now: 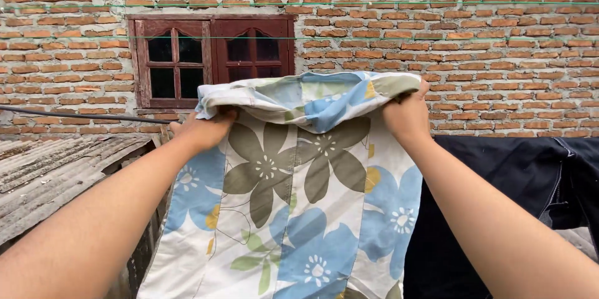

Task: Hanging washed clothes on an outdoor clothesline.

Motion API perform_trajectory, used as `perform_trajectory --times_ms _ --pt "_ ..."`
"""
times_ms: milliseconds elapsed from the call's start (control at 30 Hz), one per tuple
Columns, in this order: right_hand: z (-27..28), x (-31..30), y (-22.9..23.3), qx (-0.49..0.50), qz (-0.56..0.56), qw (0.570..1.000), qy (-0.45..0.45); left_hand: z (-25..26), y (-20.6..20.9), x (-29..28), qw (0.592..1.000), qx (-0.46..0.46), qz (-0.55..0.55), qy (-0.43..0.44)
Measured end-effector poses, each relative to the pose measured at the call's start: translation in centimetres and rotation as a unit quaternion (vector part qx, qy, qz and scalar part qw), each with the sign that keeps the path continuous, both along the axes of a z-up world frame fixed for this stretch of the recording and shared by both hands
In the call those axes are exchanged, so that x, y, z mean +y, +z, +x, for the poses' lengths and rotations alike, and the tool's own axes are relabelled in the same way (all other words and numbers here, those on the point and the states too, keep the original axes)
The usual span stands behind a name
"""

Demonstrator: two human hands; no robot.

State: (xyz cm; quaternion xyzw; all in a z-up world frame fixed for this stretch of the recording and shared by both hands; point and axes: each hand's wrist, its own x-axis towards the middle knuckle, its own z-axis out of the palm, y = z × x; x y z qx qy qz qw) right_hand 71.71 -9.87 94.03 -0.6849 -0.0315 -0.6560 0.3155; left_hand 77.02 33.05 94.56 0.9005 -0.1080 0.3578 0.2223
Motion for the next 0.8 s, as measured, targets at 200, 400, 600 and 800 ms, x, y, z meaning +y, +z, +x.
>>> perform_trajectory --times_ms 200,400,600,800 --pt "0.8 1.4 -4.3 0.381 0.02 0.915 -0.131 3.2 -5.3 -0.4 0.971 0.077 0.22 0.043" --pt "-3.1 4.5 -10.3 0.089 -0.106 0.952 -0.273 3.9 -6.1 1.9 0.972 0.019 0.234 -0.017" --pt "0.4 -0.6 -15.9 0.074 0.276 0.955 -0.084 4.1 -5.5 1.9 0.973 0.018 0.228 -0.005" --pt "-0.7 -0.2 -11.8 -0.027 0.08 0.99 -0.116 4.6 -5.5 4.3 0.975 0.031 0.219 0.03"
